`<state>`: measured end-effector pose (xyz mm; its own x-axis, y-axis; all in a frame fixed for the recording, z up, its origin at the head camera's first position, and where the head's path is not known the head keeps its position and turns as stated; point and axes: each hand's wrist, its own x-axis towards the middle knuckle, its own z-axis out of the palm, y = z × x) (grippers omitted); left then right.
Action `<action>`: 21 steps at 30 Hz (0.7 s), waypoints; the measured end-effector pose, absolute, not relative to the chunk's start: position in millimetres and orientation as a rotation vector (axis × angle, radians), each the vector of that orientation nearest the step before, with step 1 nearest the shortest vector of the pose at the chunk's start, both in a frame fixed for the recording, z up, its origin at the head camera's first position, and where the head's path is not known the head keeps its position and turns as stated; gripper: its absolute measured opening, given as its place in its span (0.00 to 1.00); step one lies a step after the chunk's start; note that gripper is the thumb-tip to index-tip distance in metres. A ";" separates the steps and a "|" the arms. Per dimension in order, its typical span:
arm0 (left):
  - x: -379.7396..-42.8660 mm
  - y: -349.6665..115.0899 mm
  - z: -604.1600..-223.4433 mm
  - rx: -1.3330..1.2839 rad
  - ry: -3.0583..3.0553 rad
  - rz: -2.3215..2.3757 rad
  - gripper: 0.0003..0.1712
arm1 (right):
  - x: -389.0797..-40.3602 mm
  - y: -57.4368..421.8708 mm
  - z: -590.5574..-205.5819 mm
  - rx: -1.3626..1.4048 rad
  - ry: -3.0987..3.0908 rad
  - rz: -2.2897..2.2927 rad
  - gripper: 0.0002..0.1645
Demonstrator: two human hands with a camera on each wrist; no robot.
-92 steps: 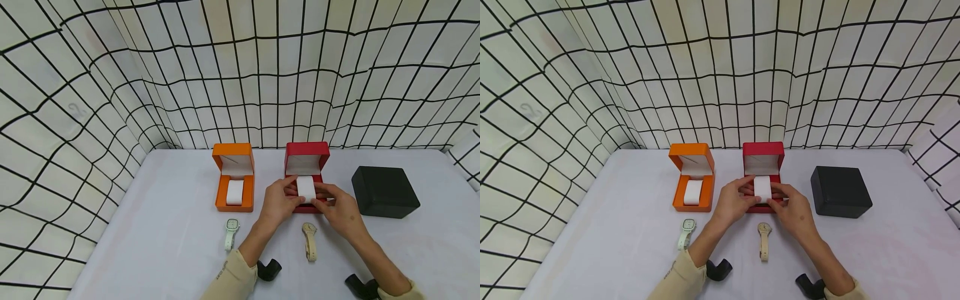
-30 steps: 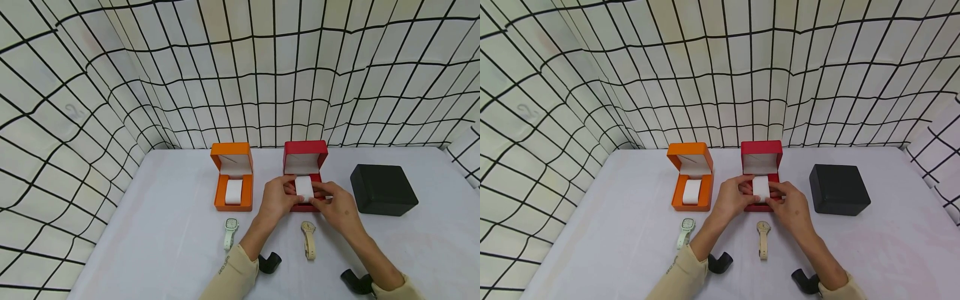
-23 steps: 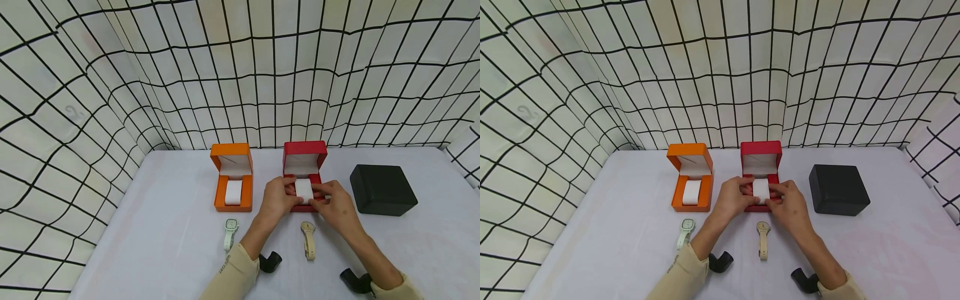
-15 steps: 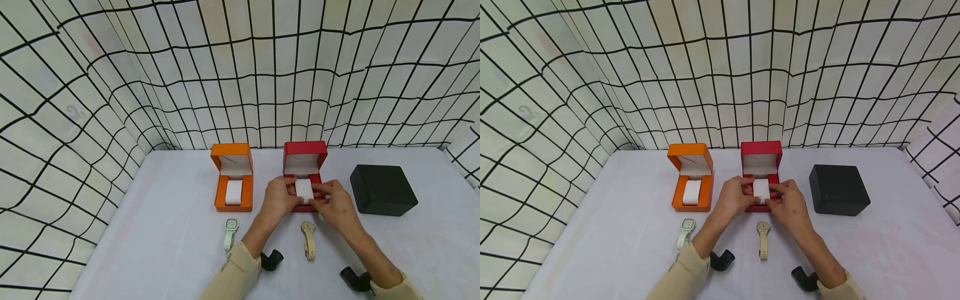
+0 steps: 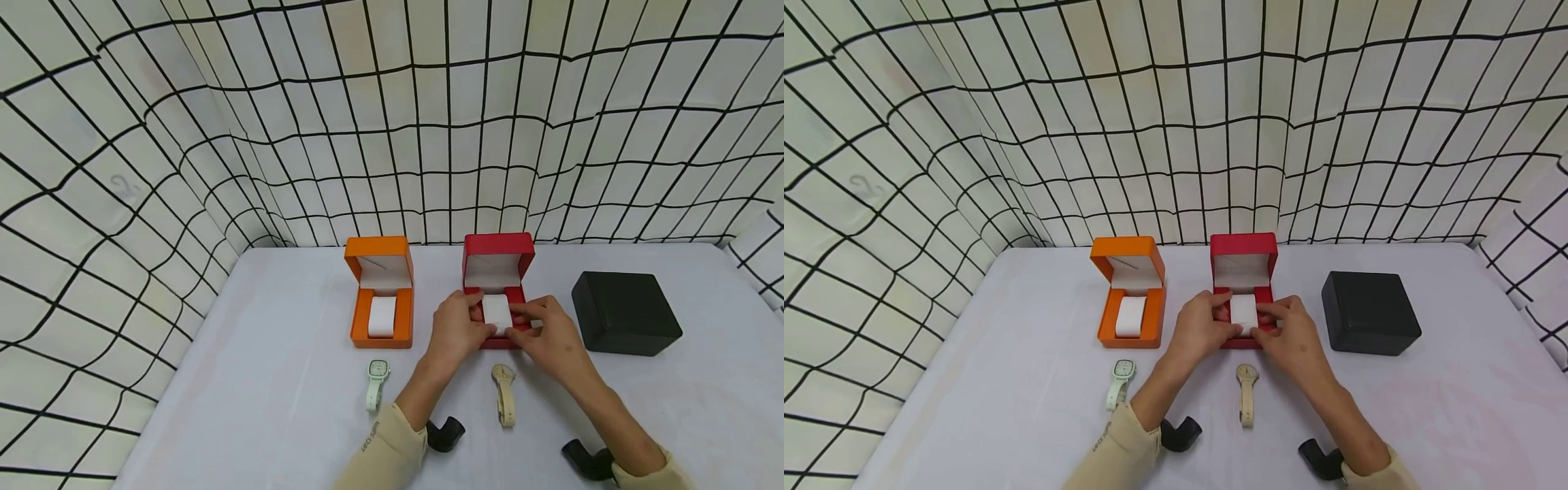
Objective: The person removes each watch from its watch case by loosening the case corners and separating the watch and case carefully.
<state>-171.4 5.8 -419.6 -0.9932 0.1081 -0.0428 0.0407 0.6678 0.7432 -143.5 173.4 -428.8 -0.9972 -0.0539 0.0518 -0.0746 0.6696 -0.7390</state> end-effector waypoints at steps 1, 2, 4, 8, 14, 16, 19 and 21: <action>-171.4 6.1 -420.9 0.127 2.799 1.245 0.35 | -143.2 174.6 -429.0 0.116 -2.842 1.276 0.27; -171.4 6.2 -421.9 0.131 2.806 1.249 0.35 | -142.8 175.8 -429.1 0.121 -2.835 1.293 0.27; -170.9 6.1 -422.7 0.140 2.817 1.250 0.35 | -141.5 177.9 -429.3 0.132 -2.820 1.310 0.26; -168.3 4.6 -422.2 0.147 2.793 1.295 0.34 | -135.9 182.0 -428.4 0.152 -2.788 1.322 0.24; -164.0 2.9 -418.6 0.140 2.723 1.397 0.28 | -128.0 194.0 -424.7 0.176 -2.770 1.272 0.21; -162.9 4.6 -416.9 0.173 2.731 1.408 0.26 | -126.2 199.5 -422.9 0.178 -2.749 1.249 0.20; -160.8 8.6 -414.0 0.229 2.746 1.434 0.23 | -123.5 206.7 -420.2 0.189 -2.705 1.216 0.20; -158.7 11.4 -412.2 0.255 2.740 1.473 0.22 | -121.7 210.6 -418.9 0.202 -2.672 1.205 0.20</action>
<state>-158.7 11.4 -412.2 -0.9865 0.1529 0.0592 0.1337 0.5412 0.8302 -121.7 210.6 -418.9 -0.9699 -0.0410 0.2400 -0.2070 0.6576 -0.7244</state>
